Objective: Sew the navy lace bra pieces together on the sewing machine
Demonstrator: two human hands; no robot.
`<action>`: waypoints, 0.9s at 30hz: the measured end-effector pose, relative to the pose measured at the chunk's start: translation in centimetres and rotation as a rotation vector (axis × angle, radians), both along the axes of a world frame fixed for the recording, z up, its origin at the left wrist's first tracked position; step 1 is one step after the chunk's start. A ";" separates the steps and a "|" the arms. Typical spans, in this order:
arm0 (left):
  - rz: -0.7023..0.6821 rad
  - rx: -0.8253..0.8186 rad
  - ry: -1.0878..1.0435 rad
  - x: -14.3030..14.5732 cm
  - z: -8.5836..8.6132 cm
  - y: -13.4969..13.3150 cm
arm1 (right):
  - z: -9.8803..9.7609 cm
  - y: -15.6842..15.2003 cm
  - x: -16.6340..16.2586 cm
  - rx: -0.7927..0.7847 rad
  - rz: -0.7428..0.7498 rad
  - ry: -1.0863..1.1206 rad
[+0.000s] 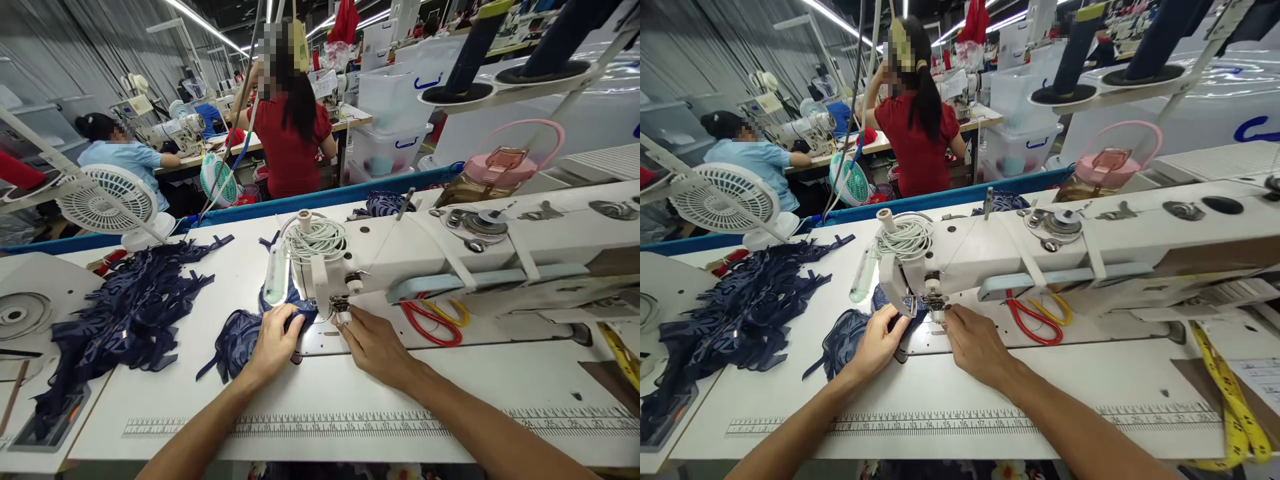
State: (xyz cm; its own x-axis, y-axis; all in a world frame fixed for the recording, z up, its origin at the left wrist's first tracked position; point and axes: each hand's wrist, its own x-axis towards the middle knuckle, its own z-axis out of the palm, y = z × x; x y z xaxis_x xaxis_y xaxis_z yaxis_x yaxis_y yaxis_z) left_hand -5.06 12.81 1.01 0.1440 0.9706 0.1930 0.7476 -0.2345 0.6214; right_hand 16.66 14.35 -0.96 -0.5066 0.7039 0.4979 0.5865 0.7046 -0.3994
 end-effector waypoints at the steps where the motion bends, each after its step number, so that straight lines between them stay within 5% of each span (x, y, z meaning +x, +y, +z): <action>1: 0.001 -0.032 -0.040 -0.3 0.1 0.2 | 0.0 -0.1 -0.1 0.024 0.007 0.012; 9: -0.015 0.085 0.030 0.3 0.5 -0.3 | 0.8 -0.5 -1.7 0.005 0.075 -0.235; 16: -0.332 0.688 0.588 1.9 -0.5 -1.2 | 0.8 -0.1 -0.1 0.022 0.176 -0.108; 27: -0.428 0.413 0.429 -0.2 0.2 -2.0 | 0.8 0.0 -0.1 -0.043 0.272 -0.109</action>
